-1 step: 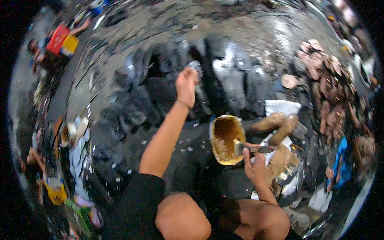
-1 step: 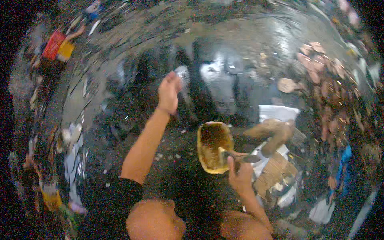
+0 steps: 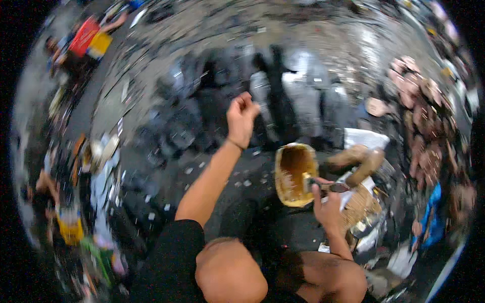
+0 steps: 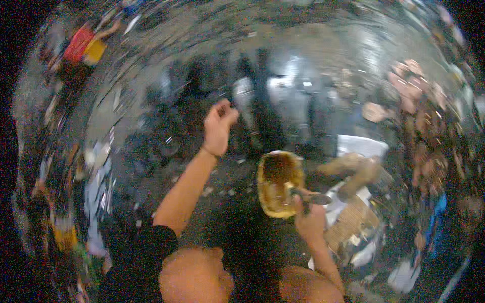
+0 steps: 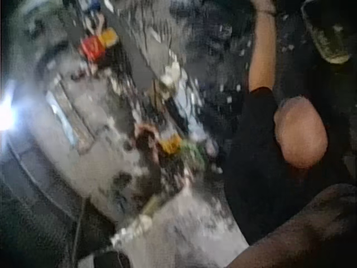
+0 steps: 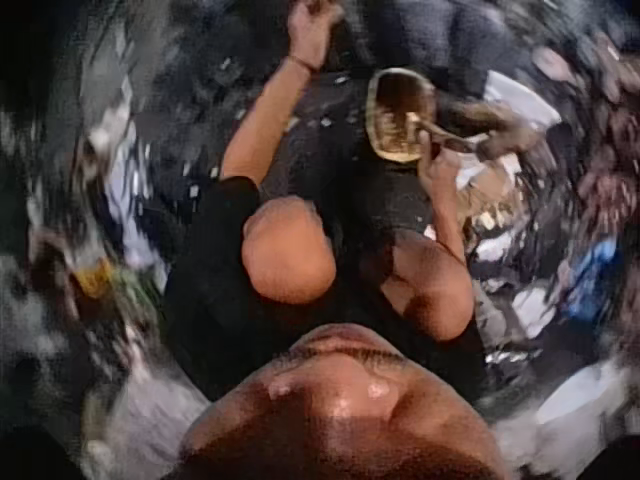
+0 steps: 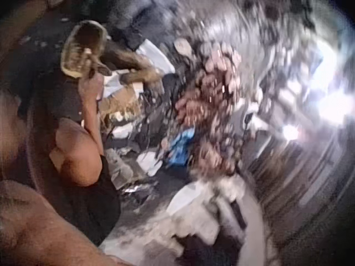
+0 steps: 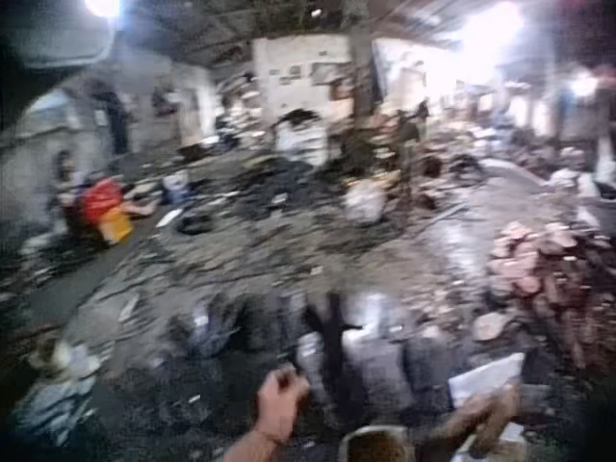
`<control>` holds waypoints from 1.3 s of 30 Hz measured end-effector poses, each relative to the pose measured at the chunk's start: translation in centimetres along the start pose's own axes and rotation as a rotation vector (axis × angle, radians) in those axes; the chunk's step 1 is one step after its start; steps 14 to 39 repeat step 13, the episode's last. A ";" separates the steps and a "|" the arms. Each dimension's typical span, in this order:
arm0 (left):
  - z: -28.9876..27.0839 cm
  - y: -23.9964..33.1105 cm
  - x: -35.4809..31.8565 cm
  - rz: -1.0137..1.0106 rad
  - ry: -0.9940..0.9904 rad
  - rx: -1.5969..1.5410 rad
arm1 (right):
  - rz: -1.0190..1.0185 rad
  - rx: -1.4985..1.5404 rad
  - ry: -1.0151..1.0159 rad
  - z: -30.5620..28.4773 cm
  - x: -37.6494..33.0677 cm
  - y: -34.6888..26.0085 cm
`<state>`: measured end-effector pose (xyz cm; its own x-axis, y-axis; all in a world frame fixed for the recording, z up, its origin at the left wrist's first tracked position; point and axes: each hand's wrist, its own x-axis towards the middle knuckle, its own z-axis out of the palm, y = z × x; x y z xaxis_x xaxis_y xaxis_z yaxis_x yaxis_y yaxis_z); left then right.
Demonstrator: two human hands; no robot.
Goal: The person sits on the ground and repeatedly applies a dark liquid to black flip-flops using a brush. They dip the brush into a yellow container, coat the soles and straps of each sandal, and place the treated items back into a pile.
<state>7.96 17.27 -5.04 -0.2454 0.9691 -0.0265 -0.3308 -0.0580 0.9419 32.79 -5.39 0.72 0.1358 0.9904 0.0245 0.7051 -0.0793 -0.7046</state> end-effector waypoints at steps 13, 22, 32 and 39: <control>-36.4 5.9 -12.0 0.076 0.876 0.910 | 0.047 -0.380 -0.431 -1.1 1.3 -0.8; -36.4 5.9 -12.0 0.076 0.876 0.910 | 0.047 -0.380 -0.431 -1.1 1.3 -0.8; -36.4 5.9 -12.0 0.076 0.876 0.910 | 0.047 -0.380 -0.431 -1.1 1.3 -0.8; -36.4 5.9 -12.0 0.076 0.876 0.910 | 0.047 -0.380 -0.431 -1.1 1.3 -0.8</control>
